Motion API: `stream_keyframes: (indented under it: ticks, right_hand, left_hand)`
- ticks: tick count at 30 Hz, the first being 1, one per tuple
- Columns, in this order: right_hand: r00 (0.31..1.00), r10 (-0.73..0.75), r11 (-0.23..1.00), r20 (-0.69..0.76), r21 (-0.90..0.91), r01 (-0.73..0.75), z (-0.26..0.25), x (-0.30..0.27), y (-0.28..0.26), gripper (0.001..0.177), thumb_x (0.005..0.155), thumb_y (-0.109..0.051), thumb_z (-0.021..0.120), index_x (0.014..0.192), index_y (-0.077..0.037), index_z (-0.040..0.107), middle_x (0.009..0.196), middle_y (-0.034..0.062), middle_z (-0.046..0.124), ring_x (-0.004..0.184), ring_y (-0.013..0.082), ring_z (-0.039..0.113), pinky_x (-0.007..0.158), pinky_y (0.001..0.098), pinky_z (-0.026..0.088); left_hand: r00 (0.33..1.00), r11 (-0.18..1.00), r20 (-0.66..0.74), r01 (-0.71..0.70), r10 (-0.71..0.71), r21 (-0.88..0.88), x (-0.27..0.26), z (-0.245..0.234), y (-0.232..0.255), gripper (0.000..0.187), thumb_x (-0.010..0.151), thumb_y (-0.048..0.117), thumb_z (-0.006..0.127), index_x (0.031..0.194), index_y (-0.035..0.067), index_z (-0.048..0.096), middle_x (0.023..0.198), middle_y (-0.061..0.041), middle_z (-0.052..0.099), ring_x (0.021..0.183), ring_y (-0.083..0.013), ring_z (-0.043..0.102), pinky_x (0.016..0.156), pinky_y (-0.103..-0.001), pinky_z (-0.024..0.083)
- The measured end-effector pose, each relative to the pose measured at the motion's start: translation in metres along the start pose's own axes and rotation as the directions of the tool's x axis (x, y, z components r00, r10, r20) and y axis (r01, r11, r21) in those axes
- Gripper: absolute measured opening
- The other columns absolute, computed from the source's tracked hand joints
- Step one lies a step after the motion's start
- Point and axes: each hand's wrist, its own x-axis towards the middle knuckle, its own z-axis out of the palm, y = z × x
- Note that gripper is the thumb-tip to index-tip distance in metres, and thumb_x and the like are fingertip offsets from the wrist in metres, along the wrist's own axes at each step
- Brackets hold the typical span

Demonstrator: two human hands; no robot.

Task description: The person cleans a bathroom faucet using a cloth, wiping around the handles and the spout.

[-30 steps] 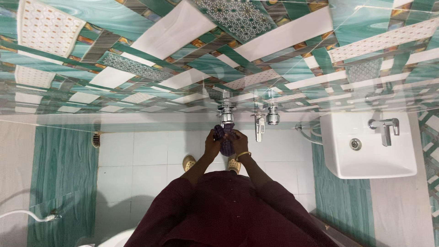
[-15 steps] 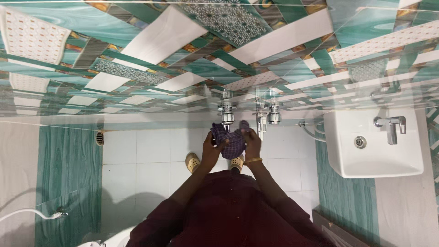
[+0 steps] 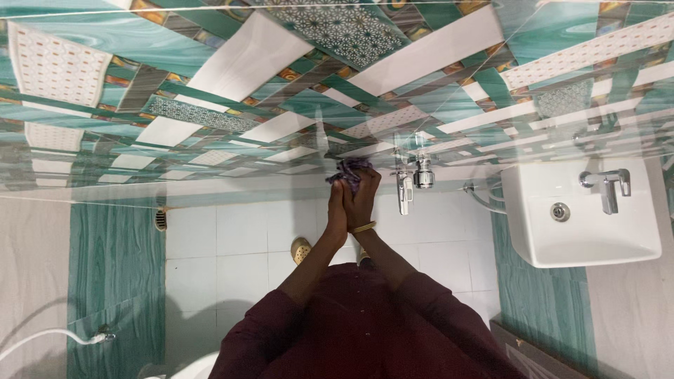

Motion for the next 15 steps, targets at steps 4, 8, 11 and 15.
stream_keyframes:
  ticks: [4, 8, 11, 15]
  right_hand:
    - [0.999, 0.028, 0.996, -0.037, -0.088, -0.031, 0.016, -0.007, 0.026, 0.047, 0.103, -0.036, 0.061, 0.133, -0.003, 0.048, 0.125, 0.0224, 0.045, 0.116, 0.0376, 0.05, 0.099, 0.0476, 0.042]
    - [0.911, 0.352, 0.822, 0.215, 0.394, -0.411, 0.017, -0.006, 0.035, 0.046, 0.103, -0.037, 0.059, 0.129, -0.001, 0.048, 0.122, 0.0228, 0.047, 0.113, 0.0377, 0.049, 0.097, 0.0489, 0.041]
    - [0.812, 0.508, 0.621, 0.287, 0.532, -0.576, 0.01, 0.002, 0.027, 0.045, 0.103, -0.038, 0.058, 0.127, 0.0, 0.048, 0.12, 0.0231, 0.048, 0.111, 0.0379, 0.049, 0.096, 0.0498, 0.041]
    - [0.934, 0.357, 0.916, 0.01, 0.19, -0.352, 0.003, 0.012, -0.004, 0.044, 0.104, -0.038, 0.056, 0.123, 0.001, 0.048, 0.117, 0.0236, 0.049, 0.108, 0.038, 0.049, 0.094, 0.0511, 0.04]
  left_hand:
    - [0.979, 0.916, -0.018, -0.186, 0.205, 0.356, -0.014, 0.014, 0.029, 0.07, 0.102, 0.059, 0.048, 0.144, 0.002, 0.044, 0.137, -0.022, 0.048, 0.132, -0.0355, 0.049, 0.11, -0.047, 0.041]
    - [0.889, 0.501, 0.163, -0.383, 0.427, 0.776, -0.037, 0.032, 0.046, 0.069, 0.102, 0.054, 0.053, 0.147, 0.002, 0.045, 0.146, -0.029, 0.03, 0.135, -0.0464, 0.037, 0.107, -0.053, 0.039]
    - [0.853, 0.449, 0.209, -0.442, 0.477, 0.776, -0.029, 0.025, 0.046, 0.065, 0.104, 0.053, 0.053, 0.143, 0.001, 0.054, 0.142, -0.028, 0.036, 0.132, -0.0439, 0.043, 0.108, -0.052, 0.042]
    - [0.992, 0.974, 0.021, -0.127, 0.125, 0.188, 0.01, -0.002, 0.033, 0.068, 0.098, 0.059, 0.053, 0.141, 0.007, 0.047, 0.135, -0.018, 0.052, 0.12, -0.029, 0.054, 0.1, -0.041, 0.049]
